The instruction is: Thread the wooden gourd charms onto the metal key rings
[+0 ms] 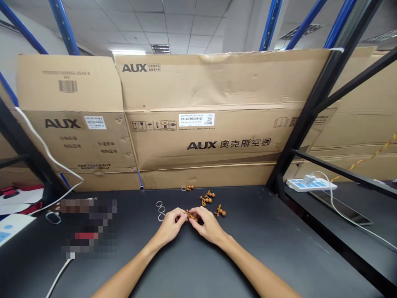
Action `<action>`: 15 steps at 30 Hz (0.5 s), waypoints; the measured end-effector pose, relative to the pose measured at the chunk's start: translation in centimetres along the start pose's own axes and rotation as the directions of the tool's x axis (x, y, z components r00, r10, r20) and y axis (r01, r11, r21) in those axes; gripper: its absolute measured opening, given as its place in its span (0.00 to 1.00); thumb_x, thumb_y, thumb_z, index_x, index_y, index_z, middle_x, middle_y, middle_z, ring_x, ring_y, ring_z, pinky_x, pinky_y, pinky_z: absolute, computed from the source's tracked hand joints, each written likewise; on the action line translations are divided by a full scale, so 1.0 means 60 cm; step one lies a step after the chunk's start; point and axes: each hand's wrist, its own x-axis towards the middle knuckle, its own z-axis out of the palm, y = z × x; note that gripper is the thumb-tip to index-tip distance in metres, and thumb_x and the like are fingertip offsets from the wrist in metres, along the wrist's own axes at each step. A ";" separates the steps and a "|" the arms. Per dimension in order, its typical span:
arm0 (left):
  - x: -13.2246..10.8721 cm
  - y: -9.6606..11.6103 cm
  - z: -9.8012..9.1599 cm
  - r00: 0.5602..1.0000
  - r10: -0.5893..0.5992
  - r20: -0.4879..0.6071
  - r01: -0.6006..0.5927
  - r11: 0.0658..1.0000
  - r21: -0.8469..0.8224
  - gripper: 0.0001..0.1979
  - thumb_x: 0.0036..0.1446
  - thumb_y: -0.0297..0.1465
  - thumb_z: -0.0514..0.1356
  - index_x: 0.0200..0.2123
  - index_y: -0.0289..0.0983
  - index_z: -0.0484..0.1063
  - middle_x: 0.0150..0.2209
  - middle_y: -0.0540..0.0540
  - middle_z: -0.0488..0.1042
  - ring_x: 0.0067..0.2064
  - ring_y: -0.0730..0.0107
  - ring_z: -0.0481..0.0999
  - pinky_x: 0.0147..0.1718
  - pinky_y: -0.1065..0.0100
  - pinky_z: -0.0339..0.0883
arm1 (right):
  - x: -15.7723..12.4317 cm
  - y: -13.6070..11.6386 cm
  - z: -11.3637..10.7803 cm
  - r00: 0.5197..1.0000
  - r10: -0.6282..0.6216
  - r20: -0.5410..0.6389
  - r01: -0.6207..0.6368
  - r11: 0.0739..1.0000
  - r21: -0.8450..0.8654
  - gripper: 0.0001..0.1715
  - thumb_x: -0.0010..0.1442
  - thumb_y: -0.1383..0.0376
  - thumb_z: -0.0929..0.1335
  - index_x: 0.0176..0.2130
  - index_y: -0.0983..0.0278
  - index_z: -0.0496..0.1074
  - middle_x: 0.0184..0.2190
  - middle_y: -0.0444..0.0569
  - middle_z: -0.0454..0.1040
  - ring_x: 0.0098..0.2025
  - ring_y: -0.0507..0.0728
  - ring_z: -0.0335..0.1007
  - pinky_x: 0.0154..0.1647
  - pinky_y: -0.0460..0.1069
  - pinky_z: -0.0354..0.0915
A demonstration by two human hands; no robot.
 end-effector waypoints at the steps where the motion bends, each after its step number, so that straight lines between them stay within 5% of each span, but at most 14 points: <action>1: 0.000 -0.001 0.000 1.000 0.002 0.002 -0.002 1.000 -0.001 0.17 0.60 0.40 0.52 0.24 0.36 0.69 0.34 0.45 0.74 0.36 0.66 0.72 0.39 0.67 0.64 | 0.000 -0.002 -0.001 1.000 -0.016 0.007 0.016 1.000 -0.001 0.08 0.62 0.66 0.64 0.43 0.60 0.69 0.34 0.47 0.72 0.36 0.55 0.66 0.39 0.49 0.63; 15: 0.003 -0.010 -0.003 0.999 0.009 0.033 -0.008 0.999 -0.054 0.18 0.61 0.41 0.52 0.24 0.36 0.69 0.33 0.46 0.74 0.36 0.66 0.72 0.41 0.66 0.65 | 0.003 -0.013 -0.006 0.994 -0.095 0.046 0.098 0.992 -0.081 0.07 0.61 0.67 0.64 0.40 0.60 0.71 0.30 0.47 0.73 0.34 0.56 0.65 0.37 0.50 0.61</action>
